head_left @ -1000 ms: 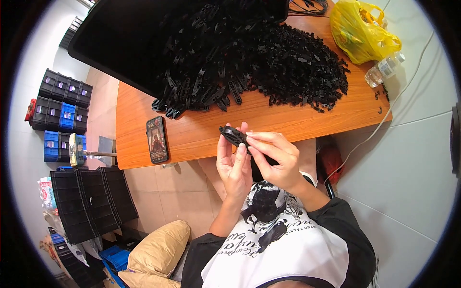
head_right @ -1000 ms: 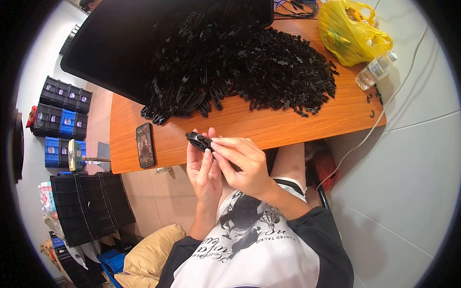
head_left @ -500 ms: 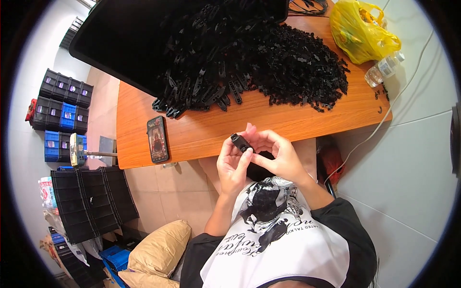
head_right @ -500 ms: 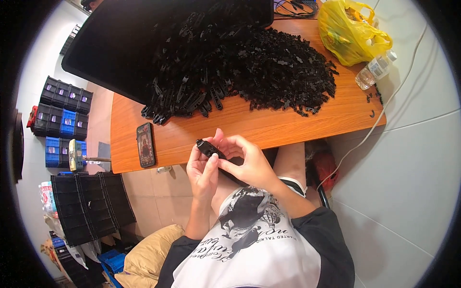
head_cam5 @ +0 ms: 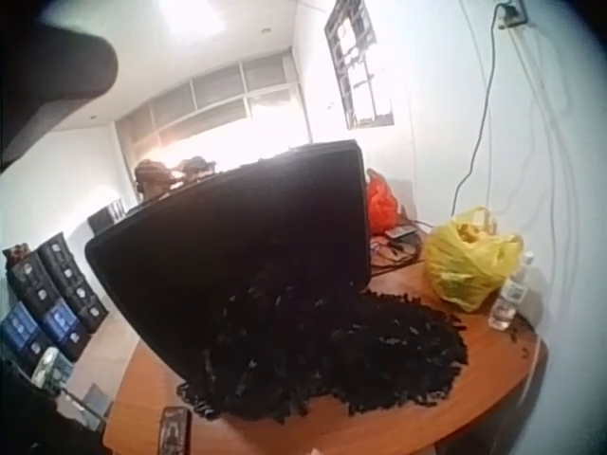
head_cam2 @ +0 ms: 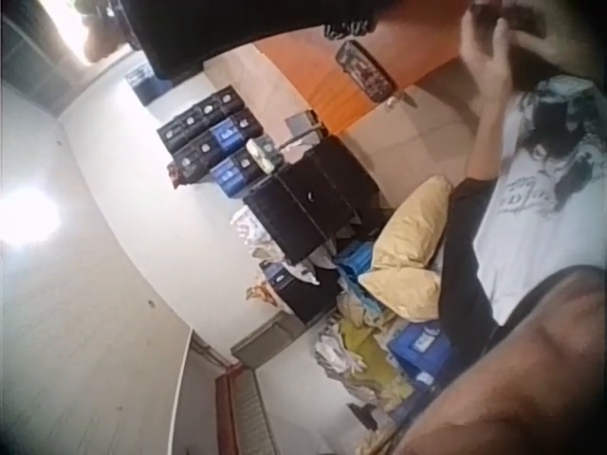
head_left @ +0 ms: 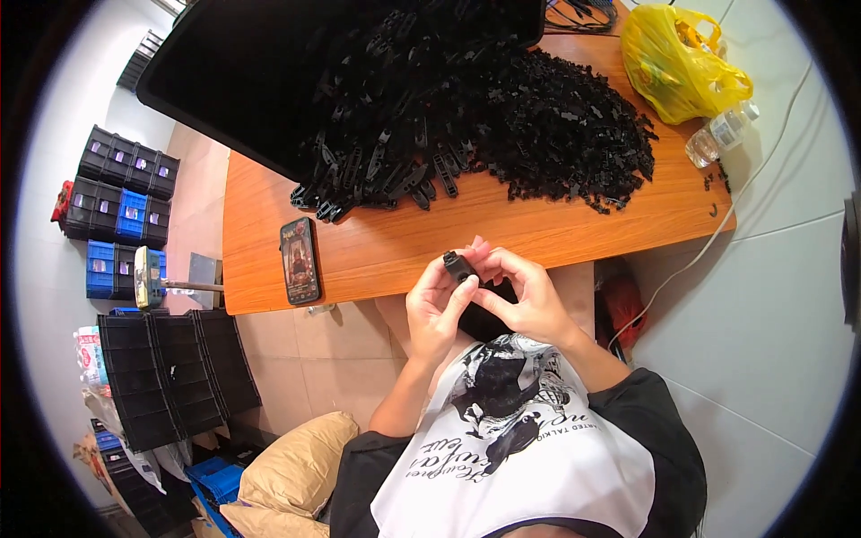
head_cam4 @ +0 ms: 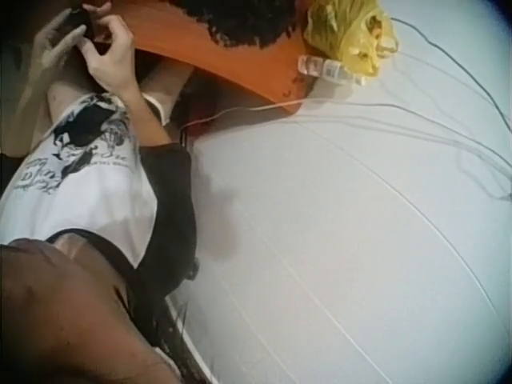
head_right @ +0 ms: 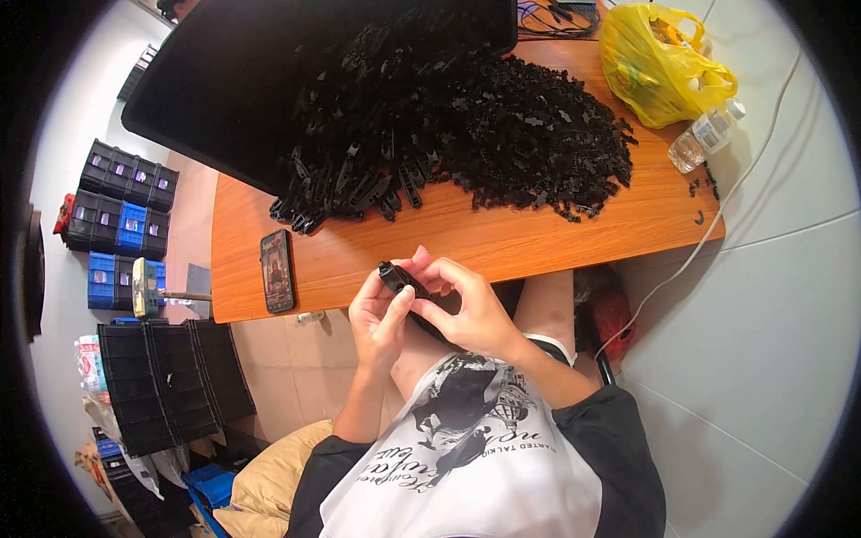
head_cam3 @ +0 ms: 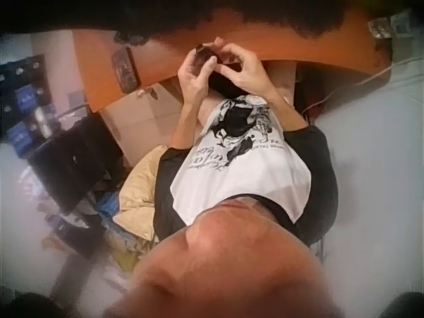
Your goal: The person assembles small black plastic mechanical components by hand at a wooden desk.
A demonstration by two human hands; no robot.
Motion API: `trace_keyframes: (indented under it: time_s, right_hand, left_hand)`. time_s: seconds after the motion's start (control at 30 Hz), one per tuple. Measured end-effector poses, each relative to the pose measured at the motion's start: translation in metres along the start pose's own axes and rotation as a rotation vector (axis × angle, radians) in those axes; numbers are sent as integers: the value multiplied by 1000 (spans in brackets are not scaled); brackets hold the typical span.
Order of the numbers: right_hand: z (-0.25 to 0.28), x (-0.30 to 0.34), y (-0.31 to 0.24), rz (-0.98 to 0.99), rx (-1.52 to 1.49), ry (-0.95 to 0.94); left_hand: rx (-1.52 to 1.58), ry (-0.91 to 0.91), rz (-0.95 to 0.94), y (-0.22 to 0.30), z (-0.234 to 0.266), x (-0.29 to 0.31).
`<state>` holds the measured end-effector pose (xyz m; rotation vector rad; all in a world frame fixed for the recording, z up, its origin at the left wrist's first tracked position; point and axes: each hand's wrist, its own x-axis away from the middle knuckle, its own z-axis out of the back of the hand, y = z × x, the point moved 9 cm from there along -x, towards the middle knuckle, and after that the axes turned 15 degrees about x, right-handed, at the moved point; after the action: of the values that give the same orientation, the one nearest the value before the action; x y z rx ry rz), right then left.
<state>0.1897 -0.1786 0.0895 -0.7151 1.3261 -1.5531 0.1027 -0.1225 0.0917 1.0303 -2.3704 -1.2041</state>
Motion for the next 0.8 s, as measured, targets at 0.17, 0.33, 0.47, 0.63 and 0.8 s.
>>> trace_keyframes:
  time_s: [0.17,0.33,0.47,0.63,0.8]
  right_hand:
    - [2,5,-15,67,81,10]
    - [1,11,-24,146,228,-41]
    - [-10,11,-22,145,211,-93]
    - [-15,16,-9,115,203,-111]
    - [10,29,-17,270,397,-32]
  left_hand:
    - [-272,-144,-53,11,-10,8]
    - [-375,-204,59,14,-17,11]
    - [-68,-78,91,-4,9,17]
    - [-33,-67,146,-20,21,24]
    - [-299,-223,206,-19,14,23]
